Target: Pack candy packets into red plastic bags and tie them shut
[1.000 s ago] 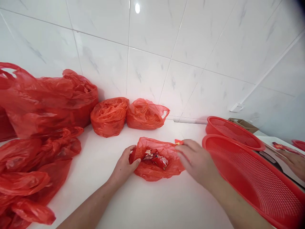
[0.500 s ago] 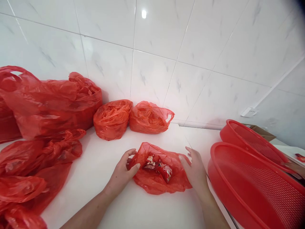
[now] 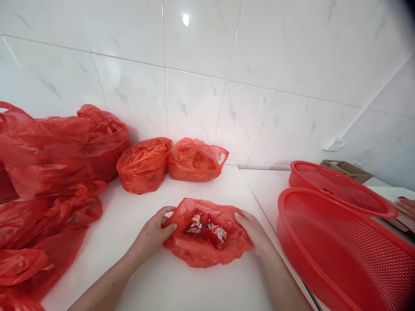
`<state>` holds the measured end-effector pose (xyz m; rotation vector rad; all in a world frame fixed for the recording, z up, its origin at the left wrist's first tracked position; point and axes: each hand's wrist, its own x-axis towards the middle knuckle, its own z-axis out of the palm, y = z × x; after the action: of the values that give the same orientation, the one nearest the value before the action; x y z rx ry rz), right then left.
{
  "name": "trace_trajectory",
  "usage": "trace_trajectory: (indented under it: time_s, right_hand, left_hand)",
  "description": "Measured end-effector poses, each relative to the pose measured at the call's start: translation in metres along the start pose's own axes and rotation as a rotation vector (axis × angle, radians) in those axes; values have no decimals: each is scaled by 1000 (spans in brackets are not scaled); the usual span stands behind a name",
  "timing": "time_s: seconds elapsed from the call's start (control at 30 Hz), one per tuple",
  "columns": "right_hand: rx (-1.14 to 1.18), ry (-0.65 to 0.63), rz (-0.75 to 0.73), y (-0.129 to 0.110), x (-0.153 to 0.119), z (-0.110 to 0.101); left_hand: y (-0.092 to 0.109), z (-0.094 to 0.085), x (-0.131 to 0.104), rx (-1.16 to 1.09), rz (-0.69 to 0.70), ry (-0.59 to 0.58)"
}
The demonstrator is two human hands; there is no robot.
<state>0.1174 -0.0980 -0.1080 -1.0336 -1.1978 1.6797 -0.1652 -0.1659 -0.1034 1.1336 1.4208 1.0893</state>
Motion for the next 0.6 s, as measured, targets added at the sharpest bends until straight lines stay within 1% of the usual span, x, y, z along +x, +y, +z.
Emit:
trace_trajectory:
  time_s: [0.03,0.1,0.2,0.3,0.37,0.4,0.47,0.5,0.57,0.6]
  right_hand:
    - [66,10,-26,0,2,2]
    - [174,31,-89,-3,3,3]
    - [313,54,-210,-14,-3,1]
    - [404,18,-305,-23,-9,-2]
    - [350,35,-278,-23,-9,-3]
    - [286,83,-242,-21,-8,-3]
    - [121,246,-182,-16,-4,-2]
    - [51,331,-176,-13,-2,-2]
    - [-2,448,-205,-10,0,-1]
    - [26,475,-221,-10,0,-2]
  left_hand:
    - [7,-1,0,-30,15,31]
    - [23,-4,2,-96,67,132]
    - [51,-10,4,-194,161,271]
    - [77,-14,3,-283,273,339]
    - [91,-15,0,-332,329,355]
    - [97,-15,-3,-356,345,355]
    - [106,-16,-8,-390,366,338]
    - [110,-17,-12,-401,381,324]
    - [114,-21,-18,-411,433,284]
    - [114,-24,-22,-411,467,266]
